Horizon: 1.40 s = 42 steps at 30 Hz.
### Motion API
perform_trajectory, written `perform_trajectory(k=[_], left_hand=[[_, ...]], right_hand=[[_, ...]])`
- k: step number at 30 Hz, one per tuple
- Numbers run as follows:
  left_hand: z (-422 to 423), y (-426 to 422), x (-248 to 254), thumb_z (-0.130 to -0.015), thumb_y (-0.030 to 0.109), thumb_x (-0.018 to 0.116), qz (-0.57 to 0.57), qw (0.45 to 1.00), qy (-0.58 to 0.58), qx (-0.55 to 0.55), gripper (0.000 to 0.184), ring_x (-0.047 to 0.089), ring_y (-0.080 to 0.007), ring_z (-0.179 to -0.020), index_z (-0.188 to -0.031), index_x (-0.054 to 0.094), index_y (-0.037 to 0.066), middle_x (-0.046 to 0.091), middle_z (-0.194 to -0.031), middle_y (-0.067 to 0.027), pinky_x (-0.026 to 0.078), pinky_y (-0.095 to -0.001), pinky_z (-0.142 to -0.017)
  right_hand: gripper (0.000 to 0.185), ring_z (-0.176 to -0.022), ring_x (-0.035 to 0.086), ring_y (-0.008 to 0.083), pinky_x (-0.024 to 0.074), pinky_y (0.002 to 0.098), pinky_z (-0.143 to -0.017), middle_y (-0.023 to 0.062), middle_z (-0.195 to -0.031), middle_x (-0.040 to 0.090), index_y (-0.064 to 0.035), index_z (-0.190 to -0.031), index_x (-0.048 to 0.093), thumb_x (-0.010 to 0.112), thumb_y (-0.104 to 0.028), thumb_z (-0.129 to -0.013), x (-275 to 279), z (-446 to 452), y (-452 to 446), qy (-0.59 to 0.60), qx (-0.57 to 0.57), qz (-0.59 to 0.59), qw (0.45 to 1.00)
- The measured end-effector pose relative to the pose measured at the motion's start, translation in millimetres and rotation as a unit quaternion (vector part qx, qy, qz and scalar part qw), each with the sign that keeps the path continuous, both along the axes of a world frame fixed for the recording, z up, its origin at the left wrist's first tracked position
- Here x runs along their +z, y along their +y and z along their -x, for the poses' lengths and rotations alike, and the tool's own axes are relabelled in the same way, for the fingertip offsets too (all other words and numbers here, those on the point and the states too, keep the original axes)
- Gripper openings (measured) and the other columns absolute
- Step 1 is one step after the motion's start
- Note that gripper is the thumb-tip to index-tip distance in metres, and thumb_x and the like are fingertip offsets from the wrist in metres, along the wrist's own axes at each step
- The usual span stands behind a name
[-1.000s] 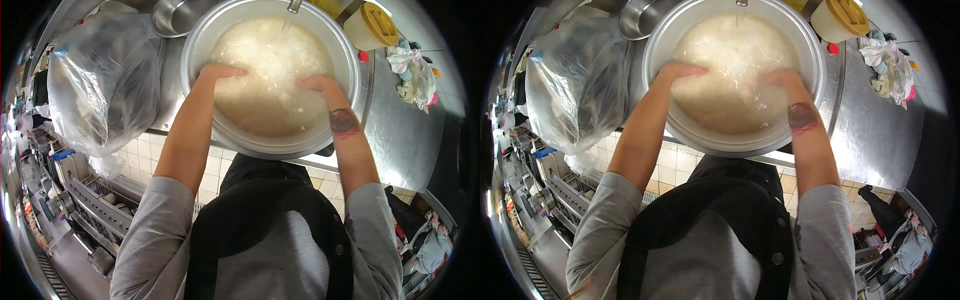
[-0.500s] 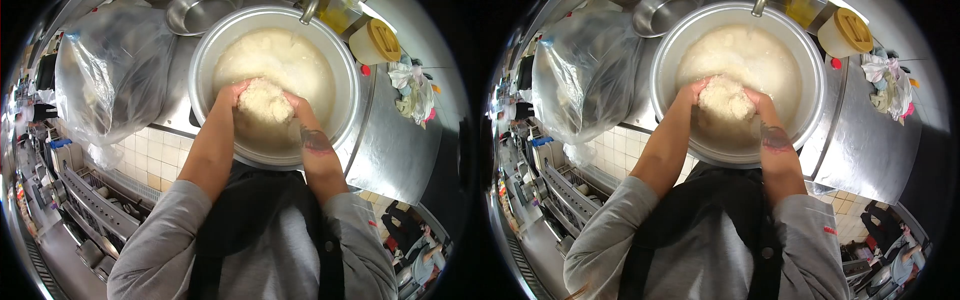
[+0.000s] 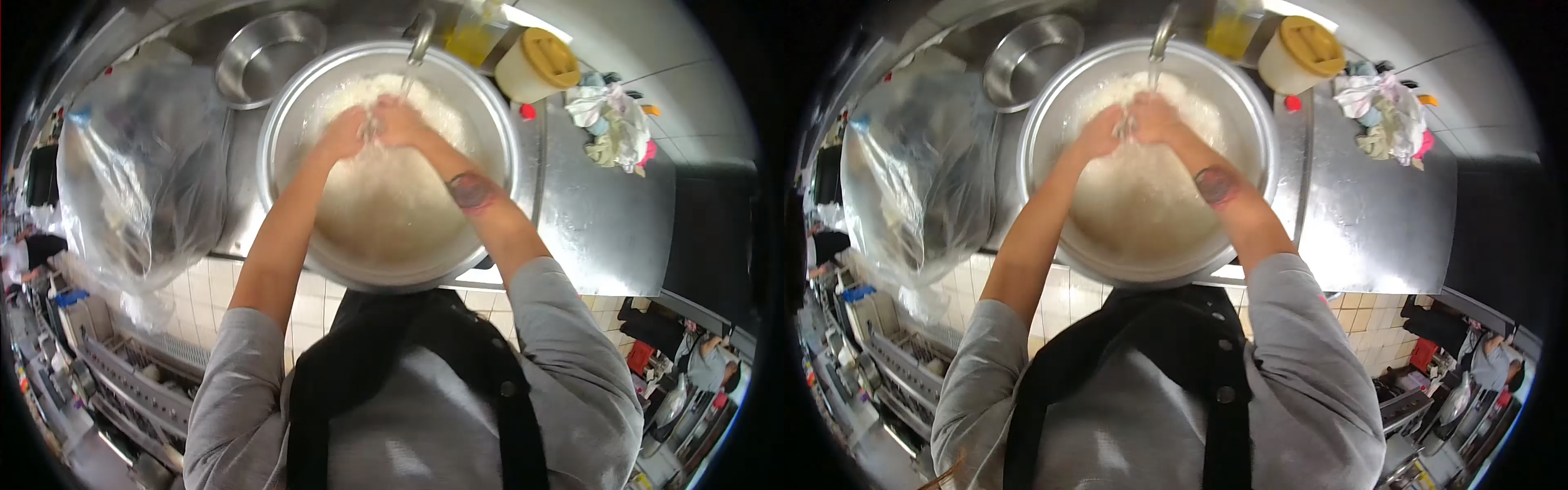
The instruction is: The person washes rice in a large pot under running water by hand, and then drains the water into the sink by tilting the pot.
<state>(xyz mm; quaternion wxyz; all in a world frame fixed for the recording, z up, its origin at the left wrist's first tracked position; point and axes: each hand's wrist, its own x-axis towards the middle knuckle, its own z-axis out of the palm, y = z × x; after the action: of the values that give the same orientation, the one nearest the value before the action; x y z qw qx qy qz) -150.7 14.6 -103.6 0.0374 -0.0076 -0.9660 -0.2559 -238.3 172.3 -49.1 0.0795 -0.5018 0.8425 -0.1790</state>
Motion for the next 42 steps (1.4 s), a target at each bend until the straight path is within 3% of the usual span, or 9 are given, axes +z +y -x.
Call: perform_trajectory(k=[5,14,19,21,24,30,34,38,42], left_hand=[[-3.7,23.9,63.1,-0.075,0.033,0.062,0.176,0.933,-0.301,0.089,0.043,0.049,-0.0274,-0.113,-0.111,0.058,0.009,0.051,-0.122,-0.0128,0.04,-0.0426,-0.094],[-46.7,10.9,17.5,-0.084,0.039,0.044,0.222,0.903,-0.359,0.081,0.043,0.054,-0.0297,-0.11,-0.114,0.06,0.013,0.055,-0.118,-0.0193,0.043,-0.0378,-0.091],[-89.8,-2.2,-8.9,-0.082,0.05,0.047,-0.174,0.899,-0.385,0.112,0.052,0.056,-0.0229,-0.101,-0.111,0.063,0.009,0.06,-0.111,-0.0155,0.044,-0.0353,-0.086],[-112.8,-1.4,-21.9,-0.079,0.054,0.057,-0.455,0.81,-0.309,0.201,0.055,0.057,-0.0185,-0.093,-0.109,0.064,0.008,0.062,-0.107,-0.0099,0.043,-0.0335,-0.083],[-109.1,38.1,2.3,-0.084,0.039,0.057,-0.444,0.739,-0.376,0.341,0.042,0.056,-0.0197,-0.097,-0.113,0.062,0.01,0.062,-0.109,-0.0107,0.043,-0.0301,-0.084],[-108.5,29.9,-145.4,-0.078,0.026,0.062,-0.222,0.969,-0.11,0.023,0.032,0.059,-0.0232,-0.089,-0.102,0.064,0.005,0.063,-0.104,-0.0135,0.046,-0.036,-0.08],[-78.4,28.0,-87.6,-0.083,0.028,0.054,-0.056,0.939,-0.323,-0.107,0.03,0.056,-0.0267,-0.099,-0.106,0.062,0.011,0.059,-0.111,-0.0138,0.044,-0.0356,-0.088],[-60.7,51.6,-38.5,-0.08,0.026,0.056,-0.396,0.886,-0.154,0.186,0.033,0.056,-0.0299,-0.101,-0.106,0.06,0.006,0.058,-0.111,-0.019,0.043,-0.0392,-0.087],[0.2,45.6,-4.3,-0.077,0.019,0.055,-0.119,0.985,-0.047,0.114,0.033,0.056,-0.0338,-0.101,-0.105,0.06,0.004,0.06,-0.107,-0.0179,0.043,-0.0411,-0.088]], right_hand=[[0.042,-0.107,0.052,0.0243,0.0461,0.0444,-0.083,0.0068,-0.114,0.056,-0.013,-0.109,0.055,0.066,-0.024,-0.07,-30.2,8.4,8.1,0.051,-0.017,-0.073,0.996],[0.039,-0.106,0.055,0.027,0.0443,0.0417,-0.086,0.0173,-0.112,0.058,-0.0041,-0.104,0.062,0.048,-0.035,-0.083,0.7,-1.5,74.9,-0.012,-0.204,-0.304,0.931],[0.042,-0.098,0.059,0.0263,0.046,0.037,-0.085,0.0133,-0.113,0.06,-0.0028,-0.102,0.063,0.049,-0.035,-0.08,-32.7,5.5,106.6,-0.159,0.025,-0.4,0.902],[0.042,-0.096,0.06,0.0263,0.0462,0.0375,-0.084,0.0137,-0.109,0.06,-0.002,-0.103,0.062,0.051,-0.035,-0.079,-29.2,-10.4,112.3,-0.319,-0.03,-0.366,0.874],[0.044,-0.093,0.06,0.0264,0.0466,0.0382,-0.083,0.0141,-0.104,0.061,-0.0009,-0.104,0.061,0.053,-0.036,-0.079,-33.5,-42.1,116.7,-0.528,-0.167,-0.255,0.792],[0.047,-0.087,0.061,0.0266,0.0472,0.0397,-0.079,0.015,-0.094,0.063,0.0014,-0.106,0.059,0.058,-0.036,-0.078,-49.1,-83.7,82.4,-0.64,-0.185,-0.147,0.732],[0.05,-0.083,0.061,0.0267,0.0477,0.0407,-0.077,0.0156,-0.087,0.064,0.0029,-0.107,0.058,0.061,-0.037,-0.077,-15.3,-81.7,59.0,-0.599,-0.122,-0.166,0.774],[0.046,-0.081,0.062,0.0296,0.0478,0.043,-0.075,0.0168,-0.083,0.064,0.0019,-0.105,0.058,0.062,-0.034,-0.076,-96.0,-41.8,46.5,-0.201,0.078,-0.133,0.967],[0.038,-0.089,0.06,0.0341,0.0467,0.0458,-0.078,0.0205,-0.093,0.063,-0.0032,-0.106,0.058,0.057,-0.029,-0.079,-61.6,-17.6,19.5,-0.022,0.024,-0.103,0.994]])
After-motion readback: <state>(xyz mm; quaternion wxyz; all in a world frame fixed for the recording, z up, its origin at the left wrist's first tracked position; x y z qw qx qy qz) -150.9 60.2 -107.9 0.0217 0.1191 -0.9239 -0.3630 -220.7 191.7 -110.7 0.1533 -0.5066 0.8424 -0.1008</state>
